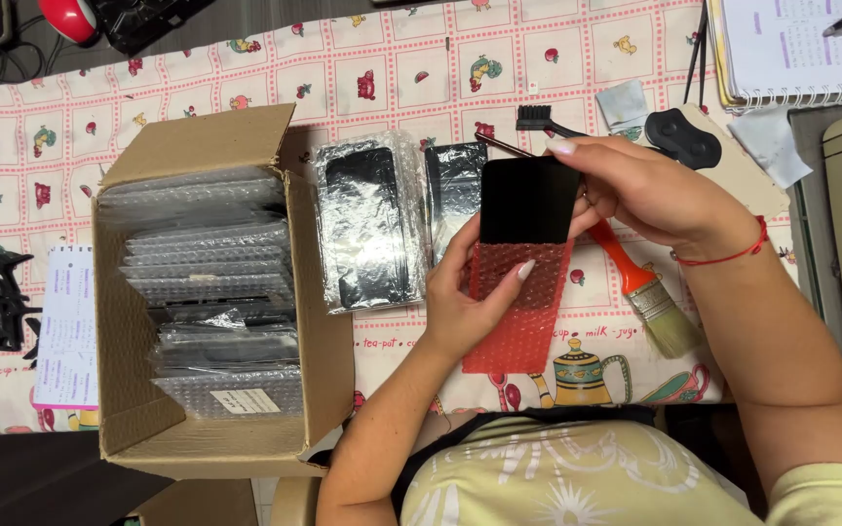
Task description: The person is unpacking mobile phone screens from bubble wrap, cleaning them with a brush, and then placing them into protective sleeves.
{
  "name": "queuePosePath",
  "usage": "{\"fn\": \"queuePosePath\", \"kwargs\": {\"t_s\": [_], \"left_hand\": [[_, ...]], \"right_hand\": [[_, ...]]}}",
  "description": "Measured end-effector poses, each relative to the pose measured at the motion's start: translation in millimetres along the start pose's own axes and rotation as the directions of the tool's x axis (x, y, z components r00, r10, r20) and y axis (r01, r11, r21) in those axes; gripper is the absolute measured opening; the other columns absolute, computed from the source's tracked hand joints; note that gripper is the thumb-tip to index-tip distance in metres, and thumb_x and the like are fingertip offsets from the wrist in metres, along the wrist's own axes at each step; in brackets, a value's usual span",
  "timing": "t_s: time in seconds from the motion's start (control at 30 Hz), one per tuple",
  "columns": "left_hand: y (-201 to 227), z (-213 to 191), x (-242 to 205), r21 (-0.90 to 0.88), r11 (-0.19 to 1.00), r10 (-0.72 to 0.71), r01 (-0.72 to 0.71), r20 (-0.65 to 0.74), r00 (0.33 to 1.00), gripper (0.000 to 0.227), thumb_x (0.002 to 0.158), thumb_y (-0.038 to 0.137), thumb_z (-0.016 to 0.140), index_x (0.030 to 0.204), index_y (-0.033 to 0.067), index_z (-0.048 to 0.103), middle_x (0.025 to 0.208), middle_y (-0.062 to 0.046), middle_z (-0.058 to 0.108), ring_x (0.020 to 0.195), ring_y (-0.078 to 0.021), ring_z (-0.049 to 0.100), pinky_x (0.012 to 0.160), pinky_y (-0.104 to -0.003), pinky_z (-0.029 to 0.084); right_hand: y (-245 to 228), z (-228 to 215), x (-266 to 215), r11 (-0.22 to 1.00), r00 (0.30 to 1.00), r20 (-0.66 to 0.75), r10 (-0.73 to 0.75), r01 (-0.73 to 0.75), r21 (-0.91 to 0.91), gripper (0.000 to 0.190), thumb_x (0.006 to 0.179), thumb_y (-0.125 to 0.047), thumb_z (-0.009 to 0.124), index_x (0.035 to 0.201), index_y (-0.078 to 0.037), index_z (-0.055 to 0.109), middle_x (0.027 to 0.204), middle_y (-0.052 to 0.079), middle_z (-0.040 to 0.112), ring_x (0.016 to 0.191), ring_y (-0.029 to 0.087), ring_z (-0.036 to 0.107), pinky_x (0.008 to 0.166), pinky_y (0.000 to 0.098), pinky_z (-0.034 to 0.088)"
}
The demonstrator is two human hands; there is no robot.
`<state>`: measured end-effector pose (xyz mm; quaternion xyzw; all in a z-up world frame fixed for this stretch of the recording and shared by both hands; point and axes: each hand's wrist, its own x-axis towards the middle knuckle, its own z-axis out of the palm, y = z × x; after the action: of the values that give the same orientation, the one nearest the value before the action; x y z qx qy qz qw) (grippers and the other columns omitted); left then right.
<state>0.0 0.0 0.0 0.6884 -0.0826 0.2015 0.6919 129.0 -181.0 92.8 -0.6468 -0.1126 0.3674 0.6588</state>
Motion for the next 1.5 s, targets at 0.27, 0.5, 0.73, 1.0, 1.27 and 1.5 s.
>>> {"fn": "queuePosePath", "kwargs": {"t_s": [0.27, 0.5, 0.73, 1.0, 1.27, 1.5], "left_hand": [[-3.8, 0.5, 2.1, -0.03, 1.0, -0.006, 0.005, -0.008, 1.0, 0.068, 0.085, 0.005, 0.084, 0.146, 0.0011, 0.054, 0.122, -0.014, 0.074, 0.114, -0.0229, 0.071, 0.096, -0.039, 0.06], [-4.6, 1.6, 3.5, -0.135, 0.99, -0.047, 0.047, 0.004, 0.999, 0.068, 0.086, 0.002, 0.082, 0.147, 0.0018, 0.052, 0.124, -0.014, 0.073, 0.115, -0.0216, 0.069, 0.097, -0.038, 0.06], [-1.3, 1.3, 4.9, -0.133, 0.99, -0.05, 0.052, 0.015, 0.999, 0.07, 0.087, 0.002, 0.082, 0.149, 0.0017, 0.05, 0.125, -0.015, 0.073, 0.116, -0.0218, 0.069, 0.097, -0.038, 0.06], [6.1, -0.3, 9.7, -0.192, 0.977, -0.086, 0.09, 0.029, 0.996, 0.069, 0.088, 0.0, 0.081, 0.149, 0.0001, 0.05, 0.129, -0.019, 0.07, 0.117, -0.0238, 0.067, 0.096, -0.039, 0.061], [14.2, 2.9, 14.1, -0.228, 0.971, -0.069, 0.078, 0.049, 0.996, 0.069, 0.089, -0.002, 0.079, 0.15, -0.0013, 0.046, 0.145, -0.02, 0.06, 0.127, -0.0256, 0.062, 0.101, -0.037, 0.059], [12.3, 4.0, 11.6, -0.242, 0.968, -0.059, 0.072, 0.06, 0.996, 0.069, 0.09, -0.002, 0.078, 0.151, -0.001, 0.044, 0.151, -0.018, 0.055, 0.132, -0.0253, 0.058, 0.106, -0.036, 0.056]], "right_hand": [[-4.4, 4.2, -4.8, 0.996, 1.0, 0.003, 0.002, -0.002, -0.091, 0.055, 0.108, -0.035, 0.038, 0.114, 0.006, 0.073, 0.093, 0.024, 0.078, 0.08, 0.029, 0.079, 0.072, 0.0399, 0.064], [-13.9, 11.3, -9.2, 0.996, 1.0, -0.017, 0.018, -0.019, -0.09, 0.049, 0.108, -0.033, 0.043, 0.112, 0.004, 0.075, 0.089, 0.019, 0.076, 0.08, 0.026, 0.079, 0.073, 0.0409, 0.065], [-4.3, 2.9, -3.2, 0.976, 0.996, -0.071, -0.048, 0.031, -0.216, 0.036, 0.107, -0.021, 0.046, 0.116, 0.001, 0.073, 0.095, 0.02, 0.077, 0.084, 0.026, 0.077, 0.077, 0.0389, 0.064], [-22.5, 14.3, -10.0, 0.818, 0.963, 0.122, -0.241, 0.269, -0.509, 0.027, 0.101, -0.016, 0.058, 0.095, -0.002, 0.08, 0.096, 0.011, 0.066, 0.097, 0.024, 0.059, 0.099, 0.0455, 0.048], [-30.3, 20.3, -12.0, 0.779, 0.95, 0.257, -0.176, 0.294, -0.554, 0.037, 0.101, -0.02, 0.056, 0.08, 0.001, 0.077, 0.105, 0.016, 0.076, 0.096, 0.03, 0.068, 0.095, 0.0486, 0.05], [-29.4, 27.7, -13.8, 0.784, 0.948, 0.312, -0.067, 0.243, -0.571, 0.041, 0.101, -0.023, 0.054, 0.078, 0.001, 0.078, 0.095, 0.014, 0.08, 0.084, 0.025, 0.071, 0.088, 0.0464, 0.055]]}}
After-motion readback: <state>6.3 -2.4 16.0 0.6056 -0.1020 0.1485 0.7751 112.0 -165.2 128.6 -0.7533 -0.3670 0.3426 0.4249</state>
